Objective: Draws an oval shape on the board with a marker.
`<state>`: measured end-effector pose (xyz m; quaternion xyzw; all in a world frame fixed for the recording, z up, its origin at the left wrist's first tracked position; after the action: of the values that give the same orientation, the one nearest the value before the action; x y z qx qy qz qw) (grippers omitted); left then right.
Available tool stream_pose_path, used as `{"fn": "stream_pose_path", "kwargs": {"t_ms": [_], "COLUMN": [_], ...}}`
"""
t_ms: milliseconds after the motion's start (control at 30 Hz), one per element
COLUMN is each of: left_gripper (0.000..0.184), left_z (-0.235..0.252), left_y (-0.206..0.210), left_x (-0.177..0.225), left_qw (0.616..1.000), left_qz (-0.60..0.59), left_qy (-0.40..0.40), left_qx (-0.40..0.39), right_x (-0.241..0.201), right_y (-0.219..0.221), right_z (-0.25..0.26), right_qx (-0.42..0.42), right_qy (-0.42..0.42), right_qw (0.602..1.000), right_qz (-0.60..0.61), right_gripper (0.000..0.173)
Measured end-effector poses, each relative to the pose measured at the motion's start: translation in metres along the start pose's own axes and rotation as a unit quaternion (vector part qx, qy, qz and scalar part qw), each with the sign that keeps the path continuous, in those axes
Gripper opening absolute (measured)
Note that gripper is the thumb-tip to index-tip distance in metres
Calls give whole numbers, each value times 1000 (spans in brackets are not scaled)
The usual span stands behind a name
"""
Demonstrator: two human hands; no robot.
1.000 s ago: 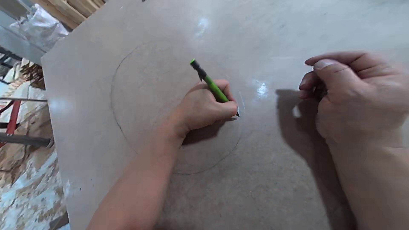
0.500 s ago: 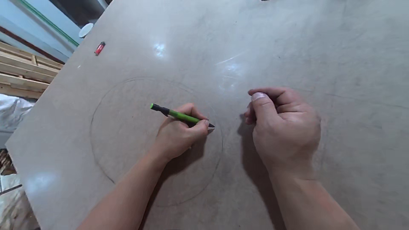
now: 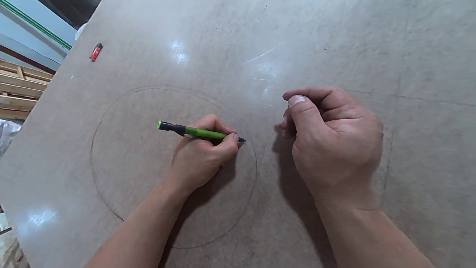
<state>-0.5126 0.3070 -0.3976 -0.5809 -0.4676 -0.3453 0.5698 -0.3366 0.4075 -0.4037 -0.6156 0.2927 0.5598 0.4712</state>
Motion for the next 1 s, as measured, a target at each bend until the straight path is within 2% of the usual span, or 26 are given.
{"fn": "stream_pose_path", "kwargs": {"t_ms": [167,300,433,633,700,900,1000], "left_gripper": [5,1,2,3,3,2,2], "left_z": [1,0,-1,0,-1,-2,-1], "left_y": [-1,-2,2,0,-1,1,1], "left_x": [1,-1,0,3,1,1,1], "left_qw": [998,999,1000,992,990,999,997], "left_qz": [7,-33,-18,16,5,18,18], "left_qy": [18,22,12,41,51,18,27], "left_qx": [-66,-32,3,-117,-133,-43,-72], "right_x": [3,3,4,3,3,3,3], "right_y": [0,-1,-1,-1,-1,-1,-1], "right_z": [2,1,2,2,2,2,2], "right_qx": [3,5,2,3,4,3,3], "right_qy": [0,-3,-1,-10,-9,-4,-6], "right_qw": [1000,1000,1000,999,999,1000,1000], "right_qz": [17,27,26,37,39,27,27], "right_gripper": [16,16,17,16,16,17,17]}}
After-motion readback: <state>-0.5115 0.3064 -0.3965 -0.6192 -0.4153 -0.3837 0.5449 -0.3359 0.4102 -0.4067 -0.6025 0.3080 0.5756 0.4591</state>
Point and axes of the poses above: each hand's wrist, its own z-axis towards the middle knuckle, its own y-axis out of the palm, x = y × z, the point moved 5 cm from there along z, towards the middle knuckle, and after that the axes turned 15 degrees about -x, right-handed, at the moved point
